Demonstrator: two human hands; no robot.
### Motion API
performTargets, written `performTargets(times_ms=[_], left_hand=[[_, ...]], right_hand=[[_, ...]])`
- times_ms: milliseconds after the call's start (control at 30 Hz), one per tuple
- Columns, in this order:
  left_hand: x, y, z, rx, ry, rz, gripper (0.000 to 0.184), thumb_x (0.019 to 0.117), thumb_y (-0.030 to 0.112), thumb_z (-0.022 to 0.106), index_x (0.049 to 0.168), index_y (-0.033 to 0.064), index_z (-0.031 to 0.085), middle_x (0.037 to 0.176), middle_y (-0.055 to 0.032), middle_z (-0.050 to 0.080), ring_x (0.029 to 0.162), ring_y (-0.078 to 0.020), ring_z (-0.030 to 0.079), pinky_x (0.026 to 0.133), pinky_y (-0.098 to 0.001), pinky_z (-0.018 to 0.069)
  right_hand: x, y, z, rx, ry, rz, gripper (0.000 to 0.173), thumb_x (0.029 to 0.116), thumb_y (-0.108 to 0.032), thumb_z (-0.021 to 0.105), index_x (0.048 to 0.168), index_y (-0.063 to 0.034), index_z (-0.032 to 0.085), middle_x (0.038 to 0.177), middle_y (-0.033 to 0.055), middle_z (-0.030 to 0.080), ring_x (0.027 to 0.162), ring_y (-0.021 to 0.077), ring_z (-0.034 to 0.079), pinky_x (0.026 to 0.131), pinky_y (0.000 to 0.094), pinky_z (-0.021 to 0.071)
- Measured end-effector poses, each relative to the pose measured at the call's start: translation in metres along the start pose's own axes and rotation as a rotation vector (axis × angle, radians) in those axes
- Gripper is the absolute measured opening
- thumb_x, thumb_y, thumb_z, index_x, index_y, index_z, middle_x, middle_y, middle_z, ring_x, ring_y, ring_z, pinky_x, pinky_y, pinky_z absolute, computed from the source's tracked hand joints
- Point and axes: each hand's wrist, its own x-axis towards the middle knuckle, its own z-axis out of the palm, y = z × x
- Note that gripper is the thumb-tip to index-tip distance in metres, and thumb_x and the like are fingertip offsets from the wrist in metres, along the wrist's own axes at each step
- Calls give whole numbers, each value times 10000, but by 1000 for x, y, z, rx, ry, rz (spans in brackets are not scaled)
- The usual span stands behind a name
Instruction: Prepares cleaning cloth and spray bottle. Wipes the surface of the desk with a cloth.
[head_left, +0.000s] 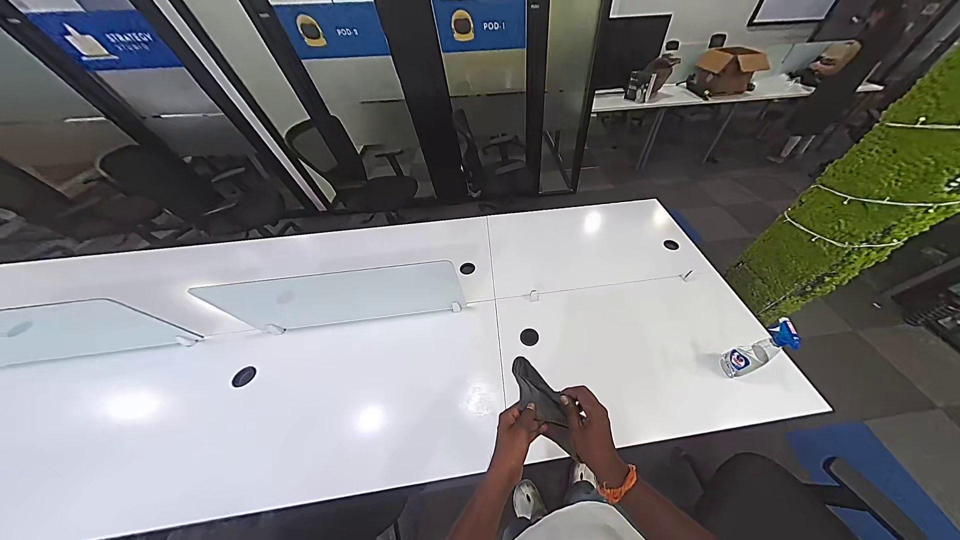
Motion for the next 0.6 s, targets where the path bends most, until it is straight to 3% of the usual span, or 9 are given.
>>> performTargets(times_ms=[133, 200, 267, 367, 467, 600], left_hand=[[-1, -8, 1, -1, -20, -2, 279, 1083, 120, 463, 1186, -94, 608, 1050, -222, 734, 942, -295, 748, 885, -434, 623], [-2, -13, 4, 24, -41, 52, 238, 1028, 61, 543, 1202, -90, 603, 1054, -211, 730, 953, -287, 742, 891, -436, 624], [2, -17, 7, 61, -38, 124, 327, 946, 9, 616, 1260, -77, 582, 1060, -190, 732, 957, -265, 735, 893, -425, 617], [6, -23, 6, 140, -15, 164, 419, 921, 9, 622, 1318, -59, 505, 1009, -167, 738, 905, -236, 742, 869, -409, 621], [10, -28, 2, 214, 24, 223, 266, 993, 54, 579, 1231, -63, 563, 939, -150, 736, 844, -224, 743, 822, -401, 634], [18, -28, -10, 390, 149, 393, 143, 1001, 146, 610, 1010, 13, 659, 734, -54, 704, 655, -143, 691, 654, -330, 601]], right_hand=[[0, -6, 2, 142, -9, 23, 138, 1003, -110, 595, 1057, -62, 713, 933, 14, 724, 821, 53, 684, 780, 235, 592], [-5, -7, 3, 166, -82, 41, 136, 994, -98, 613, 1080, -53, 708, 960, 24, 734, 858, 75, 701, 815, 259, 602], [-8, -5, 7, 192, -158, 46, 183, 967, -56, 628, 1142, -34, 676, 1022, 46, 735, 929, 103, 711, 876, 293, 604], [-14, -4, 13, 256, -138, 98, 306, 889, 21, 670, 1189, -32, 635, 1065, 34, 741, 981, 108, 715, 898, 299, 609], [-14, -8, 14, 373, -69, 168, 359, 854, 24, 714, 1204, 0, 636, 1023, 61, 756, 934, 135, 732, 862, 299, 620], [-3, -3, 9, 427, 68, 138, 191, 856, 31, 707, 1045, 10, 710, 919, 78, 753, 815, 149, 729, 776, 298, 628]])
